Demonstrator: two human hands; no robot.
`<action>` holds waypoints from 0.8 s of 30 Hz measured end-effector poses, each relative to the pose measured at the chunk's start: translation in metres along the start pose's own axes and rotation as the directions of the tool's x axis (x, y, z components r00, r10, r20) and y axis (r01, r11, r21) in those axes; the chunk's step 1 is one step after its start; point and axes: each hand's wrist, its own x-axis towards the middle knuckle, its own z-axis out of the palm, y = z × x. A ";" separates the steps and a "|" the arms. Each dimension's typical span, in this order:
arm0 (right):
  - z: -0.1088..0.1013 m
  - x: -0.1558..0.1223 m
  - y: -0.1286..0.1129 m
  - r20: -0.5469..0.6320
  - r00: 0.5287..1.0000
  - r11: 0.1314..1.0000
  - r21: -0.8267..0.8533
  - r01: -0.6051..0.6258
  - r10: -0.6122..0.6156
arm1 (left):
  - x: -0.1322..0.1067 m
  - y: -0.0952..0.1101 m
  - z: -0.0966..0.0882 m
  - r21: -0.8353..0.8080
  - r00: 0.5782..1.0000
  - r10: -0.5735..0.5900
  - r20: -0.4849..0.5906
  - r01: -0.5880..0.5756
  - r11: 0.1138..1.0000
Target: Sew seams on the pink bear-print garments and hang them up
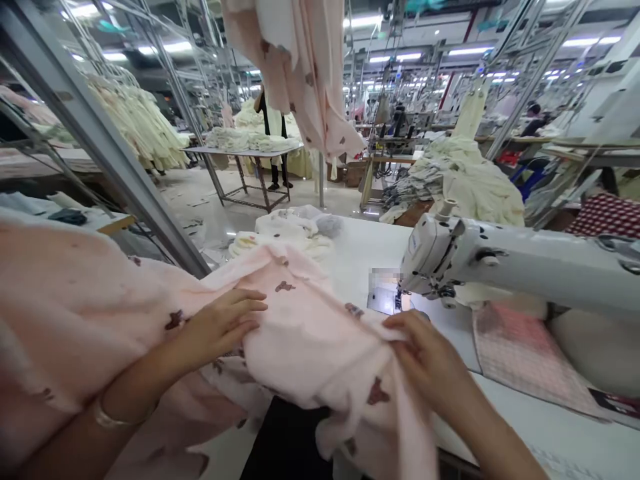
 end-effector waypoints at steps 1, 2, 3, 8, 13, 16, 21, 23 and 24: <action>-0.010 0.004 0.011 -0.035 0.999 0.996 -0.080 0.032 -0.035 | 0.003 -0.002 0.009 0.036 1.000 0.003 0.025 -0.004 0.999; -0.018 0.005 0.020 -0.058 0.995 0.984 -0.167 0.065 -0.075 | 0.007 -0.003 0.019 0.080 0.999 0.007 0.053 -0.011 0.997; -0.025 0.002 0.026 -0.068 0.992 0.965 -0.245 0.090 -0.109 | 0.013 -0.003 0.031 0.127 0.997 0.009 0.080 -0.020 0.992; -0.025 -0.052 0.029 -0.015 0.989 0.949 -0.281 0.139 -0.149 | 0.047 -0.001 0.080 0.252 0.996 -0.052 0.075 0.031 0.967; -0.028 -0.102 0.054 0.169 0.985 0.951 -0.309 0.023 0.032 | 0.065 0.007 0.088 0.261 0.999 -0.015 0.038 0.005 0.965; -0.043 -0.105 0.069 0.145 0.987 0.939 -0.344 -0.016 0.070 | 0.049 0.022 0.080 0.254 0.999 0.031 0.013 -0.033 0.967; 0.002 -0.087 0.022 0.090 0.984 0.964 -0.206 0.168 -0.152 | -0.060 0.038 0.069 0.311 0.910 0.122 -0.397 0.008 0.950; 0.046 -0.079 -0.022 0.058 0.947 0.946 -0.060 0.318 -0.315 | -0.104 0.038 0.067 0.307 0.764 -0.046 -0.643 0.312 0.899; 0.069 -0.076 -0.048 0.076 0.931 0.934 0.024 0.356 -0.357 | -0.120 0.036 0.065 0.272 0.695 -0.164 -0.700 0.472 0.839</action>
